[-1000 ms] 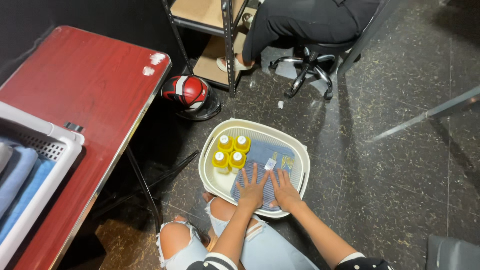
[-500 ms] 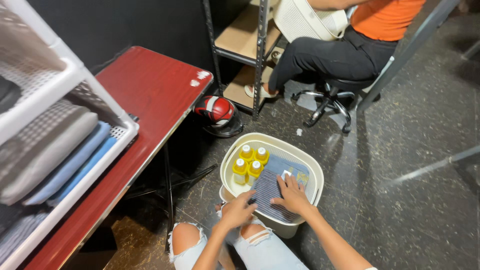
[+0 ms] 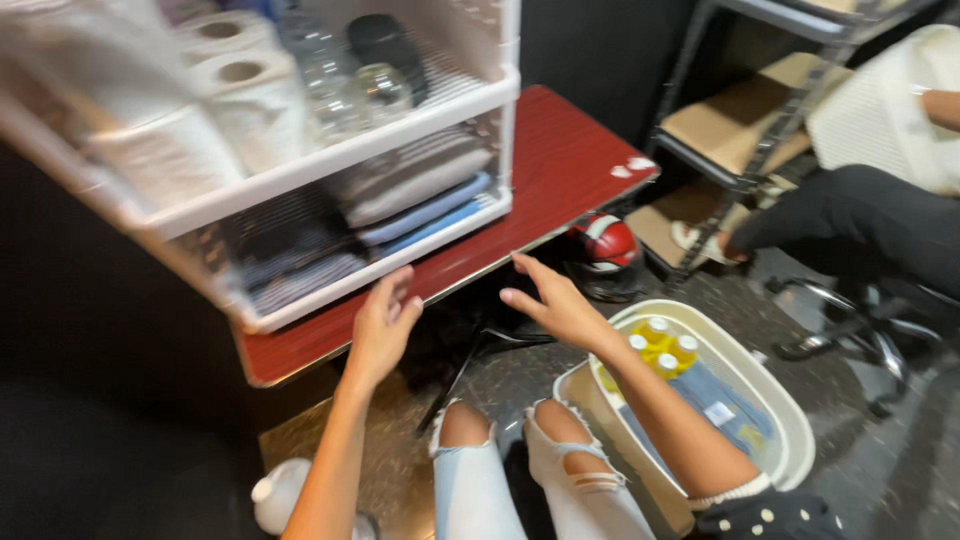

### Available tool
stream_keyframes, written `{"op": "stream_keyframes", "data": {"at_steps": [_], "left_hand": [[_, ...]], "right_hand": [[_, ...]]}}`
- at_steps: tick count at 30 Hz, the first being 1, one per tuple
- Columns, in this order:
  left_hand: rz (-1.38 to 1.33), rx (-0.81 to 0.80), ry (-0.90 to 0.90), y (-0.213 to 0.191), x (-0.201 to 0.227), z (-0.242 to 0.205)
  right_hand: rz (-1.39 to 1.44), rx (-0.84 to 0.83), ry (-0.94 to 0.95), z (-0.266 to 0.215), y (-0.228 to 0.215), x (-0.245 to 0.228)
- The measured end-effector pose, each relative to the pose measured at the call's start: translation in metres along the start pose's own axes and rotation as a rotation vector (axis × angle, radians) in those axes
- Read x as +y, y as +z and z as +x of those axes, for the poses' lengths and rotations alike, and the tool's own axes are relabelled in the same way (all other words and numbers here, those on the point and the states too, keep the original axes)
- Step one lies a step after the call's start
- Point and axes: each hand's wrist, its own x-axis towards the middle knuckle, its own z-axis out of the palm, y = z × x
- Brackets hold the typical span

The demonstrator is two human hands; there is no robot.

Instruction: The person organizes spa items by taking bottles and folded towels from a rack and placing them into a white basket on their lap while sitting on the floor.

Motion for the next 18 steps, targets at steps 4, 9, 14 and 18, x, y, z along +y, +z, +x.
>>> {"op": "stream_keyframes", "data": {"at_steps": [4,9,14,18], "left_hand": [[0.003,0.308,0.021,-0.056,-0.019,0.006],[-0.286,0.441,-0.103,-0.081,-0.075,0.015],[-0.644,0.492,-0.083,-0.086,-0.115,0.029],[-0.839,0.49,-0.127,-0.095,-0.122,0.03]], "right_hand": [[0.08,-0.135,-0.07,0.043,0.022,-0.084],[0.333,-0.244,-0.019,0.138,0.118,-0.055],[0.36,-0.278,0.02,0.181,0.155,-0.063],[0.312,-0.358,0.138,0.183,0.161,-0.09]]}}
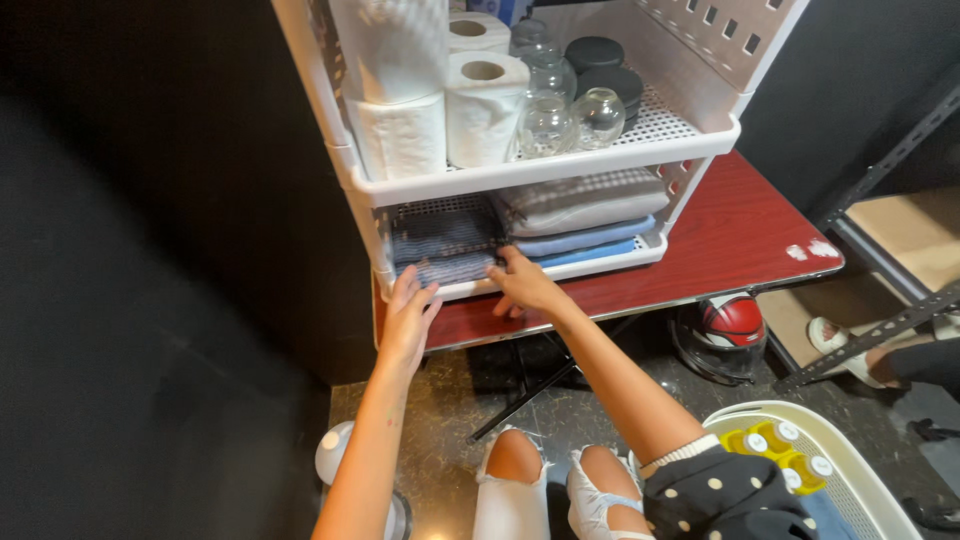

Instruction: The person organizes spa items by taking bottles and folded towels from a rack and placing them into a white basket on their lap while sitting on the floor.

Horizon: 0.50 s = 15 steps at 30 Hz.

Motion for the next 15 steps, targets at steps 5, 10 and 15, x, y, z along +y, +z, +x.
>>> {"op": "stream_keyframes", "data": {"at_steps": [5,10,15], "left_hand": [[-0.096,0.035,-0.017,0.003,0.009,-0.012],[-0.286,0.109,-0.059,0.01,0.027,-0.036],[-0.494,0.049,-0.256,-0.003,-0.019,-0.026]], "right_hand": [[0.401,-0.068,0.073,0.016,0.01,0.0],[0.507,0.043,0.03,0.014,0.008,-0.018],[0.422,0.062,-0.015,0.039,0.018,-0.01]]}}
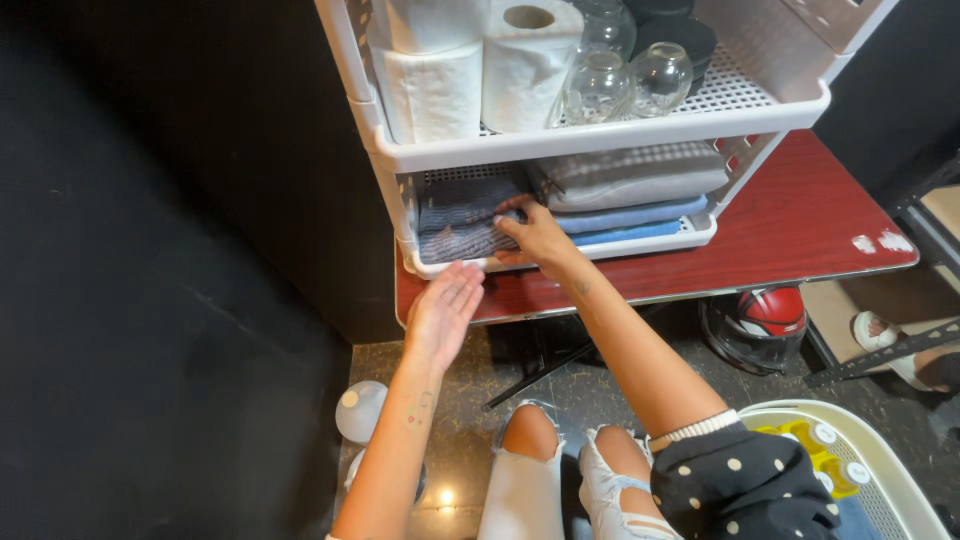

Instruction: The person organizes spa items by taking bottles and folded towels from a rack and placing them into a white basket on their lap while sitting on the floor.

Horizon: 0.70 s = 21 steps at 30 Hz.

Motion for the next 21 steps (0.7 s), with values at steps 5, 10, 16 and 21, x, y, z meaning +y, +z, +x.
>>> {"op": "stream_keyframes", "data": {"at_steps": [5,10,16,21], "left_hand": [[-0.183,-0.05,-0.255,0.023,-0.002,-0.012],[-0.475,-0.065,-0.071,0.064,0.013,-0.058],[-0.077,-0.002,-0.271,0.028,-0.038,-0.062],[0.145,-0.009,-0.58,0.035,-0.112,-0.089]], "right_hand": [[0.052,0.07,-0.158,-0.04,0.008,-0.029],[0.124,0.055,-0.301,-0.148,-0.006,-0.06],[0.355,0.094,-0.001,-0.218,-0.07,0.029],[0.65,0.276,0.247,-0.282,-0.13,0.122]]}}
